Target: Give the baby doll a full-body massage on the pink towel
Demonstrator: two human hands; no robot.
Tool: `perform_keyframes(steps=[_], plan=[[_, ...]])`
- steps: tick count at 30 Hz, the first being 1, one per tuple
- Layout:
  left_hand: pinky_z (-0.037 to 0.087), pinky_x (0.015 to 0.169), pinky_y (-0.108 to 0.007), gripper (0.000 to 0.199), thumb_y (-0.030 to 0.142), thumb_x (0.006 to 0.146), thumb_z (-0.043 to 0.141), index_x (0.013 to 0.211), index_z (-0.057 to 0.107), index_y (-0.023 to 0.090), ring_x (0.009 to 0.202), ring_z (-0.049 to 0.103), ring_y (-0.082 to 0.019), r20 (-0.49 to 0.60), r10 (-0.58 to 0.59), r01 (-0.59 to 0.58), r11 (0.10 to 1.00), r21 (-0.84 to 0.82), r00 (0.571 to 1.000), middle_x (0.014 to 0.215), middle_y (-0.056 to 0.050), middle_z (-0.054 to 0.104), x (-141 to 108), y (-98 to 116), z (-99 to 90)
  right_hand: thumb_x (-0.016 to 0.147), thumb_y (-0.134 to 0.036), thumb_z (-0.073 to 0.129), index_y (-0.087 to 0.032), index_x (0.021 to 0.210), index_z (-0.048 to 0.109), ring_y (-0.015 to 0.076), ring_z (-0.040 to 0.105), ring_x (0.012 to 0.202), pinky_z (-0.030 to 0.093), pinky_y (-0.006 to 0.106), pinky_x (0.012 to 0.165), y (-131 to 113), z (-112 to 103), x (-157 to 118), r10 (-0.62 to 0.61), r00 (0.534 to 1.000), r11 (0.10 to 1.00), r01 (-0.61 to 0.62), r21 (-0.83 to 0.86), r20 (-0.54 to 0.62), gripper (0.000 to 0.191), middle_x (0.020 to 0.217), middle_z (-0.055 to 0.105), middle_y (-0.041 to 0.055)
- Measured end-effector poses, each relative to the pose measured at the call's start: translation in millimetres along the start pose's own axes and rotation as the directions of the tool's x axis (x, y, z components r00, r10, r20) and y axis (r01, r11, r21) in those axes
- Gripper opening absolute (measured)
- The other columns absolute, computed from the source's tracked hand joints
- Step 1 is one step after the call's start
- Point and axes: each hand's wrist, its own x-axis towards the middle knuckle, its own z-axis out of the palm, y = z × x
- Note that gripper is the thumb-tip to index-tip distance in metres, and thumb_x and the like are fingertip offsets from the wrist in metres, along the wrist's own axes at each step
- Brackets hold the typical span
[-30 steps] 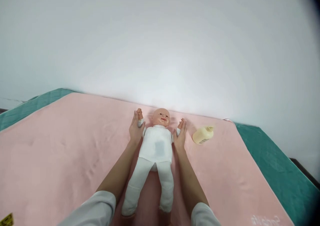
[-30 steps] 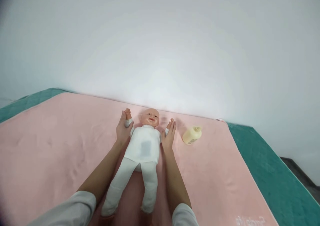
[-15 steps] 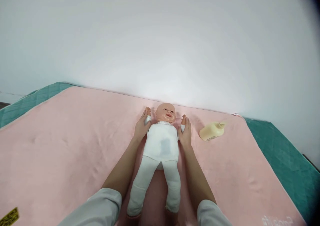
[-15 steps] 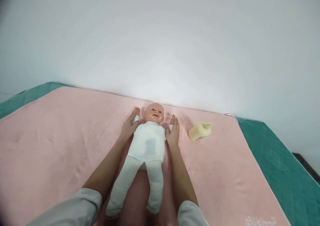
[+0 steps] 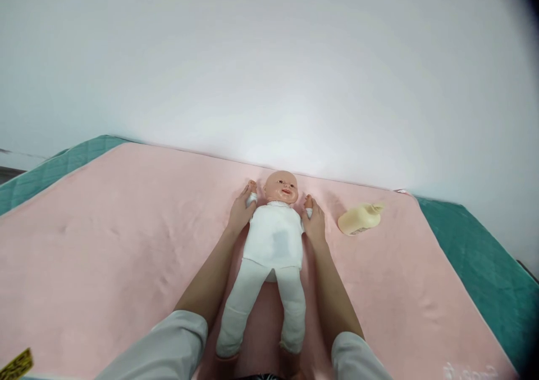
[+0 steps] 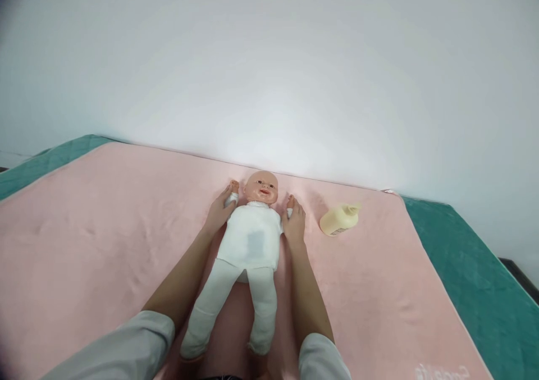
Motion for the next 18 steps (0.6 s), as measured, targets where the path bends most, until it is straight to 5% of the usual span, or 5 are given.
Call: perform_keyframes(steps=[3, 6, 12, 18], plan=[[0.027, 0.120, -0.041, 0.058, 0.023, 0.085, 0.053, 0.143, 0.047, 0.019, 0.143, 0.034, -0.026, -0.040, -0.014, 0.012, 0.998, -0.057, 0.999, 0.153, -0.006, 0.040, -1.6, 1.3, 0.8, 0.089, -0.038, 0.044, -0.016, 0.140, 0.045, 0.0301, 0.057, 0.116, 0.044, 0.050, 0.100, -3.0, -3.8, -0.7, 0.086, 0.996, 0.986, -0.089, 0.144, 0.024, 0.056, 0.130, 0.060, 0.0164], [0.041, 0.109, -0.040, 0.061, 0.029, 0.085, 0.059, 0.143, 0.043, 0.019, 0.133, 0.048, -0.027, -0.168, -0.088, 0.054, 0.979, -0.195, 0.982, 0.148, -0.012, 0.045, -5.0, 6.8, -0.3, 0.090, -0.039, 0.046, -0.019, 0.142, 0.040, 0.0255, 0.055, 0.121, 0.044, 0.045, 0.102, -11.4, -12.0, -3.3, 0.093, 0.996, 0.945, -0.085, 0.314, -0.011, 0.057, 0.136, 0.056, 0.0133], [0.051, 0.087, -0.031, 0.065, 0.035, 0.081, 0.068, 0.139, 0.040, 0.025, 0.110, 0.061, -0.021, -0.506, -0.159, -0.012, 0.948, -0.318, 0.848, 0.139, -0.013, 0.051, -16.8, 29.0, -10.9, 0.090, -0.043, 0.049, -0.017, 0.142, 0.035, 0.0233, 0.058, 0.120, 0.048, 0.040, 0.097, -35.0, -39.1, -16.6, 0.258, 0.945, 0.851, -0.125, 0.510, -0.199, 0.059, 0.141, 0.050, 0.0168], [0.048, 0.093, -0.032, 0.049, 0.040, 0.080, 0.069, 0.122, 0.052, 0.020, 0.109, 0.060, -0.019, -0.598, -0.121, -0.073, 0.954, -0.290, 0.792, 0.121, -0.010, 0.060, -41.8, 43.9, -20.4, 0.088, -0.048, 0.055, -0.018, 0.140, 0.038, 0.0229, 0.061, 0.116, 0.051, 0.037, 0.094, -58.1, -72.8, -52.9, 0.393, 0.882, 0.820, -0.208, 0.533, -0.260, 0.063, 0.140, 0.051, 0.0171]])
